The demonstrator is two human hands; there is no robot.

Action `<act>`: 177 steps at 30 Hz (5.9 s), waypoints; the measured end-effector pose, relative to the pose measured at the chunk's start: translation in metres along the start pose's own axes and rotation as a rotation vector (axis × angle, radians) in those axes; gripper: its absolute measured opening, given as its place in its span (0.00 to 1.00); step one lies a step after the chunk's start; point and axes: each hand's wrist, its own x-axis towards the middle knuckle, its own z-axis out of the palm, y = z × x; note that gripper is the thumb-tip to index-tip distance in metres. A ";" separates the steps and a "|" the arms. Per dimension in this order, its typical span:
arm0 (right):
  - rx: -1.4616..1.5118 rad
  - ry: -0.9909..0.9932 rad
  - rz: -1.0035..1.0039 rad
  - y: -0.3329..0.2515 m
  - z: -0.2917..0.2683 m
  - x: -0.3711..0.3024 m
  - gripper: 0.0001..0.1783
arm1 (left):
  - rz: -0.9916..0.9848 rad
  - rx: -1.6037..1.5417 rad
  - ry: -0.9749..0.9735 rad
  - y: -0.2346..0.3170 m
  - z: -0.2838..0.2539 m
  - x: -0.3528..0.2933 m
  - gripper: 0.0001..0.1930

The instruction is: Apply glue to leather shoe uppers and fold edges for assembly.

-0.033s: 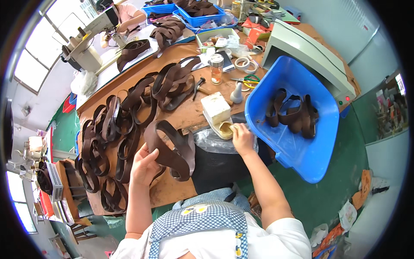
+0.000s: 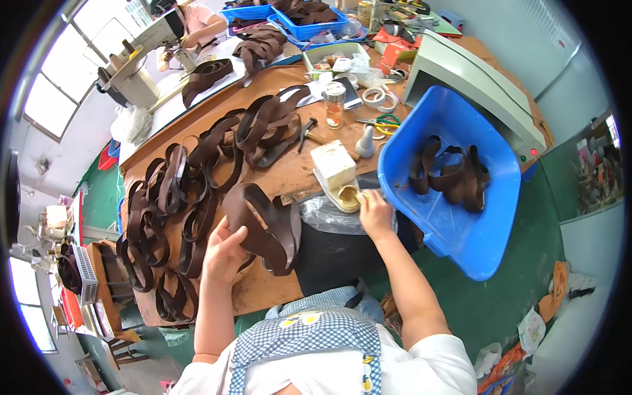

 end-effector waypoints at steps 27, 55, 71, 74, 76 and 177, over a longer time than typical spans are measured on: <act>0.702 -0.177 -0.019 -0.205 -0.031 0.038 0.05 | 0.145 0.154 0.275 -0.021 -0.013 0.000 0.10; 0.508 -0.318 -0.049 -0.169 -0.030 0.003 0.06 | 0.651 -0.491 0.388 0.008 -0.169 -0.027 0.22; 0.359 -0.322 0.064 -0.140 -0.040 -0.002 0.05 | 0.634 -1.097 0.973 -0.072 -0.342 0.009 0.13; 0.386 -0.296 0.091 -0.121 -0.038 -0.006 0.05 | 0.509 -1.036 0.886 -0.076 -0.362 -0.017 0.14; 0.319 -0.228 0.146 -0.098 -0.042 -0.011 0.05 | 0.343 -0.916 0.922 -0.074 -0.320 -0.011 0.15; 0.571 -0.092 -0.192 -0.198 -0.060 0.047 0.07 | 0.149 0.014 -0.007 -0.022 -0.002 0.007 0.31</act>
